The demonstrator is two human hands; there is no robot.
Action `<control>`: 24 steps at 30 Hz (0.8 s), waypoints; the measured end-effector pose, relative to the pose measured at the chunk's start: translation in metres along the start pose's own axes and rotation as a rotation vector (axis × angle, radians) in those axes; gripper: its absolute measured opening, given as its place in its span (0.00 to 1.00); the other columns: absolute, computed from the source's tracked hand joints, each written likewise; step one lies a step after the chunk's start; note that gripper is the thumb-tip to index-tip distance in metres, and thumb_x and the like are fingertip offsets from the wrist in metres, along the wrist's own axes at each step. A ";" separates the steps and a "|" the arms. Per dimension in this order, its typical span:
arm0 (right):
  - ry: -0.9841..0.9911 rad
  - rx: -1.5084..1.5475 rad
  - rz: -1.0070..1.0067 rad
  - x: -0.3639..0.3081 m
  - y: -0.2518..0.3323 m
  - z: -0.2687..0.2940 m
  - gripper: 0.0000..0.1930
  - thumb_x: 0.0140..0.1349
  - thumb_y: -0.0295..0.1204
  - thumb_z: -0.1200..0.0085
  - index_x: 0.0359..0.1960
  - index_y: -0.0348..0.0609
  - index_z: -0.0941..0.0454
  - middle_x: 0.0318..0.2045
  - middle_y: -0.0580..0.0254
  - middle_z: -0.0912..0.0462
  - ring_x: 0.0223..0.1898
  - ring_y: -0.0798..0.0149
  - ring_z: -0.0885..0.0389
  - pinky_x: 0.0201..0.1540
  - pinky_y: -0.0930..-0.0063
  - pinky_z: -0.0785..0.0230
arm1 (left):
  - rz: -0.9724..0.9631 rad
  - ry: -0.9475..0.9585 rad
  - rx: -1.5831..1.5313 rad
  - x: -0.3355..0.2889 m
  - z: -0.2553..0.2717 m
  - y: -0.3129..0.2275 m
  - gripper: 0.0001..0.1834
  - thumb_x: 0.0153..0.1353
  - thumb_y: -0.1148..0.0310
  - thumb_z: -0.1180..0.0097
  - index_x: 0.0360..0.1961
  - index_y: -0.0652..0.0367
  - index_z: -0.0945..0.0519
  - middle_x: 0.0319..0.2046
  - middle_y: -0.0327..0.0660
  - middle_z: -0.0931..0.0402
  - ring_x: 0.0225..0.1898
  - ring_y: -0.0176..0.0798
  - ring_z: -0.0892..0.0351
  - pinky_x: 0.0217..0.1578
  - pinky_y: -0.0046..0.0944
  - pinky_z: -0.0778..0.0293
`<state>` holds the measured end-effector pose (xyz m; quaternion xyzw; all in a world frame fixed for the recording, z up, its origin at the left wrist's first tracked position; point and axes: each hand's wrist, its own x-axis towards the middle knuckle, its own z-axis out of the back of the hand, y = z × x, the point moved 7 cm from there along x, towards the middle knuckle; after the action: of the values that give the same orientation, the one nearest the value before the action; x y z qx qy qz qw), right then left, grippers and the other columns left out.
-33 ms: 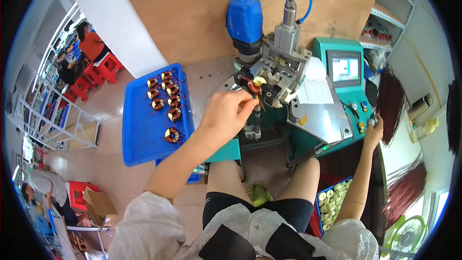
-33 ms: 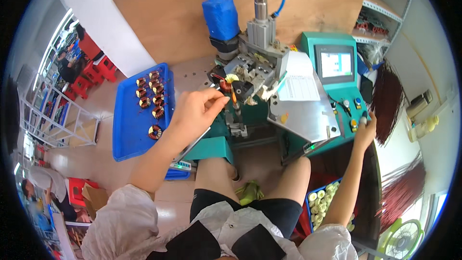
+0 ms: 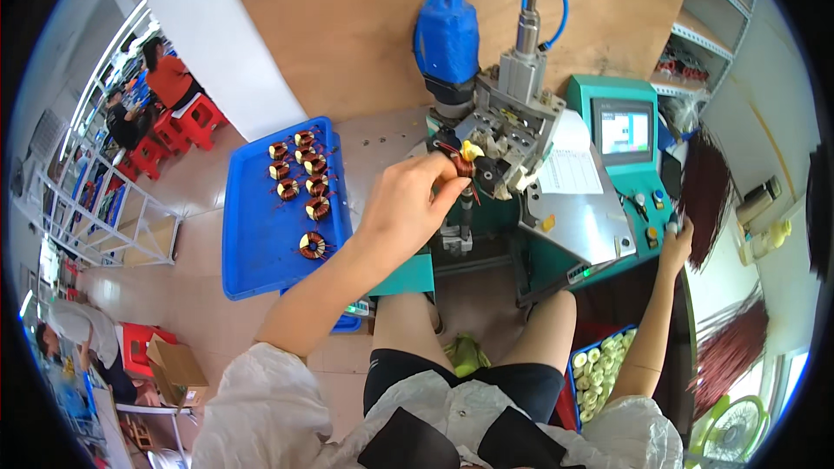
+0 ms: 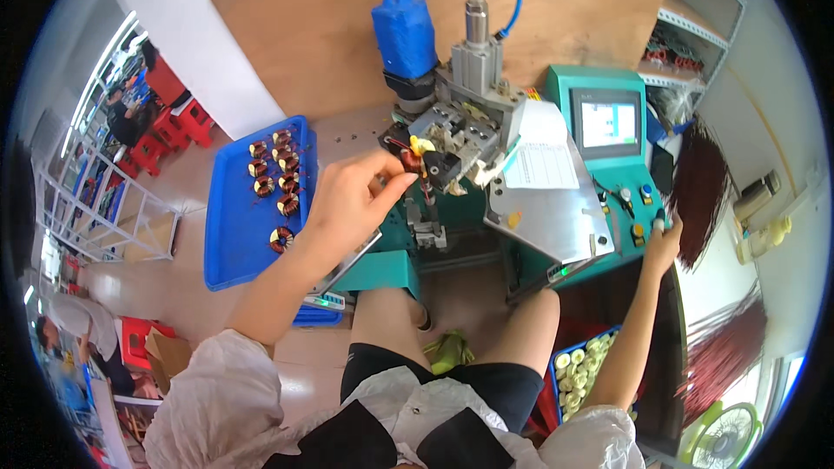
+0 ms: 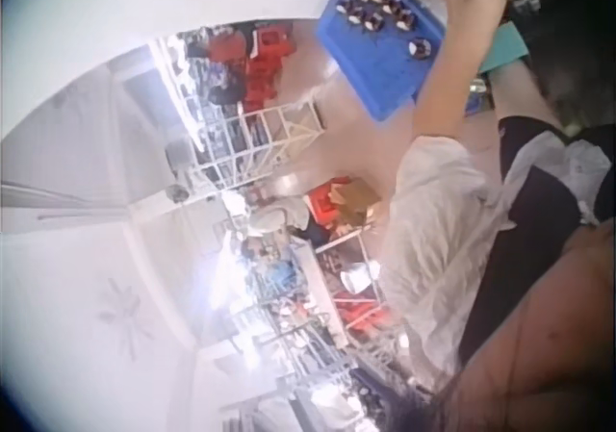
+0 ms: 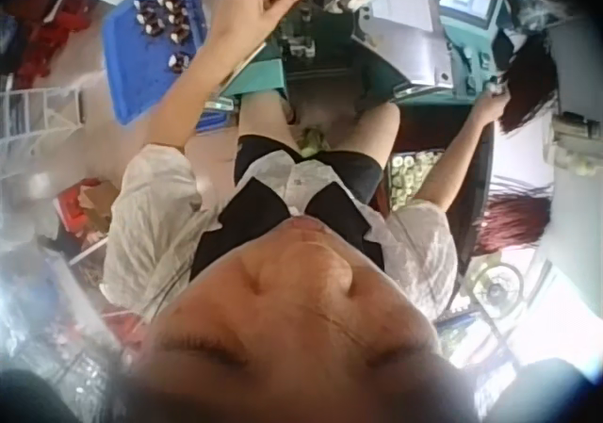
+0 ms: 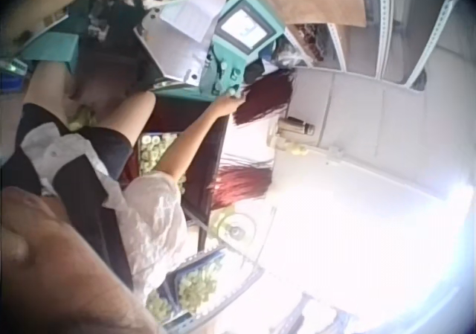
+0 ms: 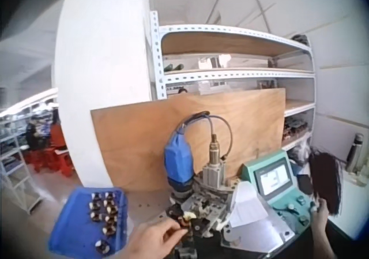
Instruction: Placing copper wire coils onto a specialized winding machine and processing electronic components.
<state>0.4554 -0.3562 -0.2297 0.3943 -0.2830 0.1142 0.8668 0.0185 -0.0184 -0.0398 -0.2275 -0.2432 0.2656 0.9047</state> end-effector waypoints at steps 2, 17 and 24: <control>0.194 -0.071 -0.131 0.020 -0.059 -0.027 0.17 0.62 0.35 0.46 0.49 0.42 0.18 0.29 0.50 0.15 0.29 0.54 0.15 0.38 0.60 0.26 | -0.145 -0.162 -0.047 0.004 0.016 -0.007 0.09 0.58 0.75 0.36 0.40 0.62 0.21 0.36 0.44 0.19 0.24 0.34 0.21 0.27 0.34 0.28; 0.230 -0.050 0.060 0.024 -0.059 -0.043 0.14 0.59 0.26 0.45 0.46 0.52 0.15 0.30 0.51 0.16 0.32 0.49 0.17 0.39 0.56 0.27 | -0.504 0.327 0.221 0.046 -0.011 -0.006 0.26 0.54 0.71 0.32 0.55 0.60 0.24 0.49 0.44 0.21 0.43 0.52 0.17 0.43 0.47 0.21; 0.301 -0.259 0.070 0.011 0.005 -0.013 0.24 0.57 0.22 0.48 0.57 0.55 0.21 0.32 0.48 0.15 0.37 0.45 0.16 0.40 0.53 0.26 | -0.629 0.581 0.251 0.029 0.005 -0.004 0.22 0.51 0.79 0.36 0.50 0.60 0.23 0.45 0.41 0.19 0.40 0.51 0.18 0.42 0.47 0.21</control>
<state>0.4678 -0.3434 -0.2274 0.2479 -0.1760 0.1647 0.9383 0.0389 -0.0031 -0.0245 -0.0959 -0.0022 -0.0700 0.9929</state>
